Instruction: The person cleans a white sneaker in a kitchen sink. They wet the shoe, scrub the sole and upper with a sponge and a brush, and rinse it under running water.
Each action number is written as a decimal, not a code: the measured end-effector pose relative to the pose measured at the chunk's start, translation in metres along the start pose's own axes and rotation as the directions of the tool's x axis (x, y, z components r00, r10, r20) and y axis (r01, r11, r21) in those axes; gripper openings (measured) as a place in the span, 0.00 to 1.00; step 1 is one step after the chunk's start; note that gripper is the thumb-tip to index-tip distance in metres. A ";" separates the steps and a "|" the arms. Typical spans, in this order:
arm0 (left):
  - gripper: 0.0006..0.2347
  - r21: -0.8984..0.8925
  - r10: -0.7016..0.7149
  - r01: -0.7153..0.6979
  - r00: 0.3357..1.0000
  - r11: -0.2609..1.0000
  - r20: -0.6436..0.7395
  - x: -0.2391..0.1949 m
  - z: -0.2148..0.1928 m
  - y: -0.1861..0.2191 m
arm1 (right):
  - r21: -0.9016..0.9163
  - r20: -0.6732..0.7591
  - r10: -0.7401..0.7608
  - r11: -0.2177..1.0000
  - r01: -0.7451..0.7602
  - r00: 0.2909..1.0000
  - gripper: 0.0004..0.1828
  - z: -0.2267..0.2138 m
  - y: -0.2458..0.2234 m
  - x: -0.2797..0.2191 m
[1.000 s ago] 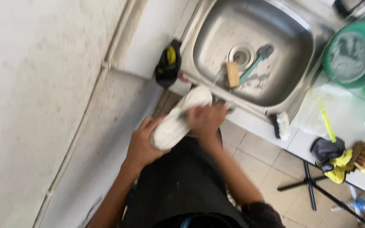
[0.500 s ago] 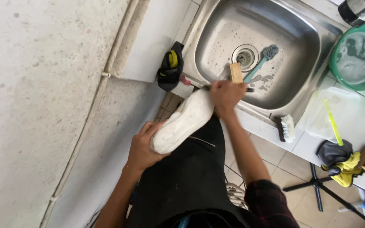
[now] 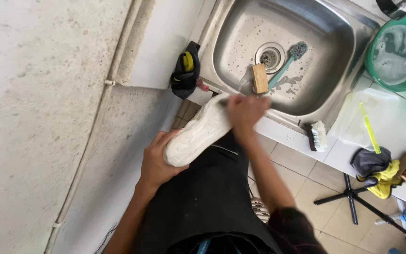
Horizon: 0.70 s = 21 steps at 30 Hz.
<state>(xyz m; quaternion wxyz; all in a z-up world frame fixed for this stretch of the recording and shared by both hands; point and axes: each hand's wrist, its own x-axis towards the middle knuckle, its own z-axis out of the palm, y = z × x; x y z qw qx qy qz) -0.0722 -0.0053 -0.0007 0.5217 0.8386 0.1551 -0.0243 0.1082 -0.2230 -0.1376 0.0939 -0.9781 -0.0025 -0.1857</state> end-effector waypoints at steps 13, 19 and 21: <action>0.43 -0.010 0.000 0.000 1.000 1.000 -0.016 0.000 -0.002 0.008 | -0.015 0.328 0.003 1.000 0.002 0.945 0.22 -0.072 -0.020 -0.037; 0.43 0.026 -0.016 0.015 1.000 1.000 0.028 -0.002 0.002 0.014 | 0.066 0.062 -0.180 0.982 0.176 0.982 0.18 -0.005 0.048 -0.018; 0.44 0.016 -0.006 0.006 1.000 1.000 -0.016 -0.002 0.003 0.014 | -0.030 0.020 -0.078 0.996 0.079 0.997 0.18 0.019 0.050 -0.014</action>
